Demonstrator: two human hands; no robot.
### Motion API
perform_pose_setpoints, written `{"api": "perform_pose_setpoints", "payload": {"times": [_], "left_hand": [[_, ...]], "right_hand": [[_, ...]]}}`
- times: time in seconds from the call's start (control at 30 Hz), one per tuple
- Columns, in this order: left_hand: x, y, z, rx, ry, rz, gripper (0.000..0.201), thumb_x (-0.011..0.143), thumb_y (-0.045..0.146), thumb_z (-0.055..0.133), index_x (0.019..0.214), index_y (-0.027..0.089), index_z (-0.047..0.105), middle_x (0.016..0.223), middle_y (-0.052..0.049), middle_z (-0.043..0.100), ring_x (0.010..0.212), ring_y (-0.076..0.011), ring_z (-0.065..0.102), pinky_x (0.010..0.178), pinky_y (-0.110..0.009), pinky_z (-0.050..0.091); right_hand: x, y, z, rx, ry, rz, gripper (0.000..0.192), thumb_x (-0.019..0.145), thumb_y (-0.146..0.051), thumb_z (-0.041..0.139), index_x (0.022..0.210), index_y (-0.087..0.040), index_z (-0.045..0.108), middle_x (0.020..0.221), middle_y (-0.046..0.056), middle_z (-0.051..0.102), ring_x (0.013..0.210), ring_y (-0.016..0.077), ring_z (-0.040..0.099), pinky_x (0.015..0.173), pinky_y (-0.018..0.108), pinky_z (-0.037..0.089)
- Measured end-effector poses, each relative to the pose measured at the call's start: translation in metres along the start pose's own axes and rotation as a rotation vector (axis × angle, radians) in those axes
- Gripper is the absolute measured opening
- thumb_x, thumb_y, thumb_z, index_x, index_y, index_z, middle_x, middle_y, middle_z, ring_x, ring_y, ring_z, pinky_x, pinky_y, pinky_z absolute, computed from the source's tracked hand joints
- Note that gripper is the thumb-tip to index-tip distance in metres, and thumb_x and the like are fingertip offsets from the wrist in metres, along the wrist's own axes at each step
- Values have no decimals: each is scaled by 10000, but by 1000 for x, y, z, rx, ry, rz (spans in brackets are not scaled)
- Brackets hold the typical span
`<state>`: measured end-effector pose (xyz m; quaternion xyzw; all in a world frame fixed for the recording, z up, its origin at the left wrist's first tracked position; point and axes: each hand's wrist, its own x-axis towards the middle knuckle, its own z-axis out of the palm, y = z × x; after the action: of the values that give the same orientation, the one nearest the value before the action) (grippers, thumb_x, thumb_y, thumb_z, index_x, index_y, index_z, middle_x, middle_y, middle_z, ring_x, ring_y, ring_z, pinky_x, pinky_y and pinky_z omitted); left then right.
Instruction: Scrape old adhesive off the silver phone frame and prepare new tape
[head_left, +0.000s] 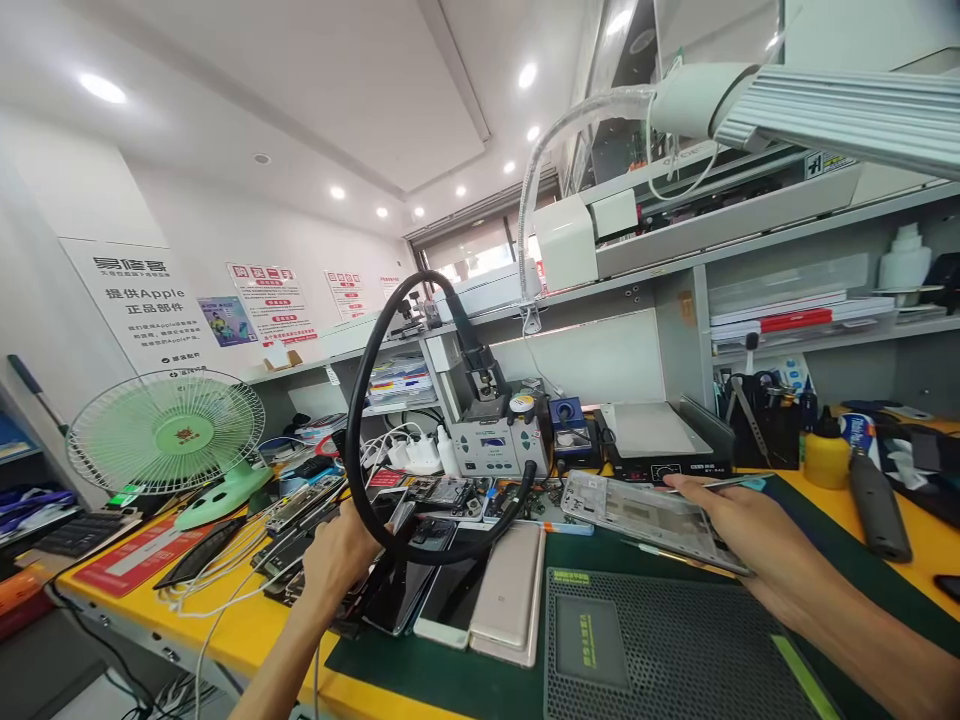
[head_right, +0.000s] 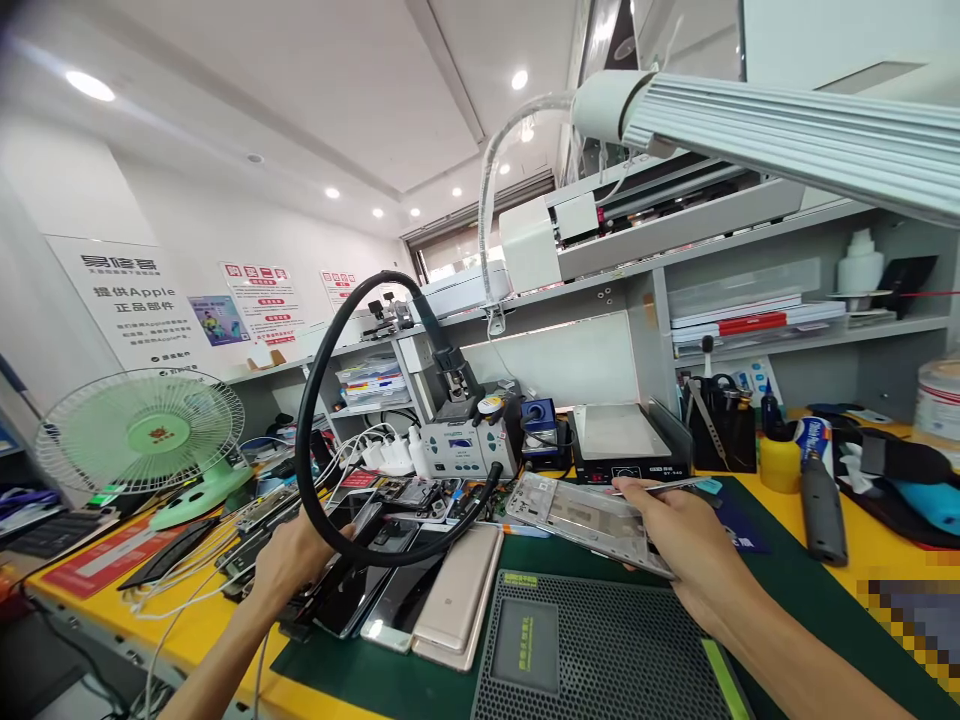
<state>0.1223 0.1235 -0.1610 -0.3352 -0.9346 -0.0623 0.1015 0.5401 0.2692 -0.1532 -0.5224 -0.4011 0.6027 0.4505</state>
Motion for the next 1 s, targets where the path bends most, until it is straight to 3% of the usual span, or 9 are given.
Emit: {"api": "perform_pose_setpoints", "payload": {"times": [0.3,0.6,0.83,1.0], "left_hand": [[-2,5,1,25,23,-85,387,984,462,599,1227,162,617,1176,-94,670,1020,-246,671,880,-457,563],[2,3,9,48,19,-109,380,984,453,602,1226,162,619,1184,-95,669,1031,-248,669,885,-459,562],[4,-2,10,58,-27,-52,378,981,454,606,1222,163,626,1211,-101,663,1082,-267,654,937,-499,535],[4,-13,6,-49,-52,1,338,981,427,619,1191,162,640,1177,-91,676,1032,-250,671,898,-468,557]], "right_hand": [[1,1,2,-3,14,6,239,886,-287,727,1089,-161,743,996,105,811,642,220,730,426,248,567],[4,3,2,21,1,3,204,888,-265,718,1067,-173,750,921,94,811,663,231,738,441,259,577],[-1,-1,2,2,21,18,231,858,-287,754,1045,-151,748,897,123,811,658,264,744,386,271,551],[0,-1,2,-3,10,7,232,868,-264,733,1076,-162,748,963,125,811,670,255,743,413,266,565]]}}
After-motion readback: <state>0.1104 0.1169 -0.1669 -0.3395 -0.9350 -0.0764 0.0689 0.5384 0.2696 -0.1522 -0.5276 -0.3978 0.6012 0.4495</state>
